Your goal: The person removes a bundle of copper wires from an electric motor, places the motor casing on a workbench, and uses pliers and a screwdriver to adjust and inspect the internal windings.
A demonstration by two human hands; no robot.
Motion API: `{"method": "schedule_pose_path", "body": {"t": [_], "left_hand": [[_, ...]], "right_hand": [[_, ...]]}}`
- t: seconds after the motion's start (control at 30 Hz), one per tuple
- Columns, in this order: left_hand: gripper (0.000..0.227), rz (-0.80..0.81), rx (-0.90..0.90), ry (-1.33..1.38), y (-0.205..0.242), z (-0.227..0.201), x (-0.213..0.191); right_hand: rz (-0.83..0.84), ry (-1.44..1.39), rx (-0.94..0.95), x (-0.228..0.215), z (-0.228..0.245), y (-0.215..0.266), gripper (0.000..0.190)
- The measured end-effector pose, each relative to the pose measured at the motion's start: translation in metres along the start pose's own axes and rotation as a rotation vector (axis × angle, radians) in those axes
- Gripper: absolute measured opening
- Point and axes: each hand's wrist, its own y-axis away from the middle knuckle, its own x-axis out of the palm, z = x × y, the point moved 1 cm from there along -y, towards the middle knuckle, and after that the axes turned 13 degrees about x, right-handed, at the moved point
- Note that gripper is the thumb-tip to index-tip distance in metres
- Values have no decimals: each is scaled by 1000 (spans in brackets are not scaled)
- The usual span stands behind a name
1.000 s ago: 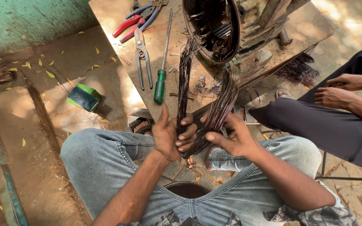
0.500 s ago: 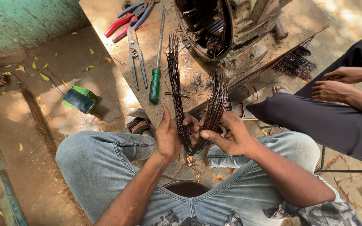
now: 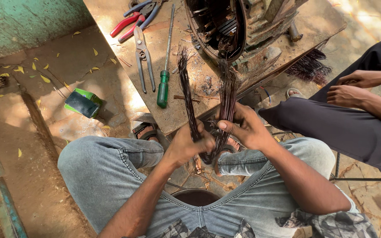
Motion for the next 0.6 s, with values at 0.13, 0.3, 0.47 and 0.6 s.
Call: {"method": "schedule_pose_path", "body": {"t": [0.13, 0.3, 0.47, 0.6], "left_hand": [[75, 17, -88, -188, -3, -5, 10], [80, -107, -41, -499, 0, -11, 25], [65, -159, -89, -578, -1, -15, 29], [59, -83, -133, -578, -4, -16, 31]], "right_hand": [[59, 72, 41, -6, 0, -4, 29], [90, 165, 28, -5, -3, -8, 29], [-7, 308, -70, -3, -3, -10, 34], [-258, 354, -213, 6, 0, -9, 46]]}}
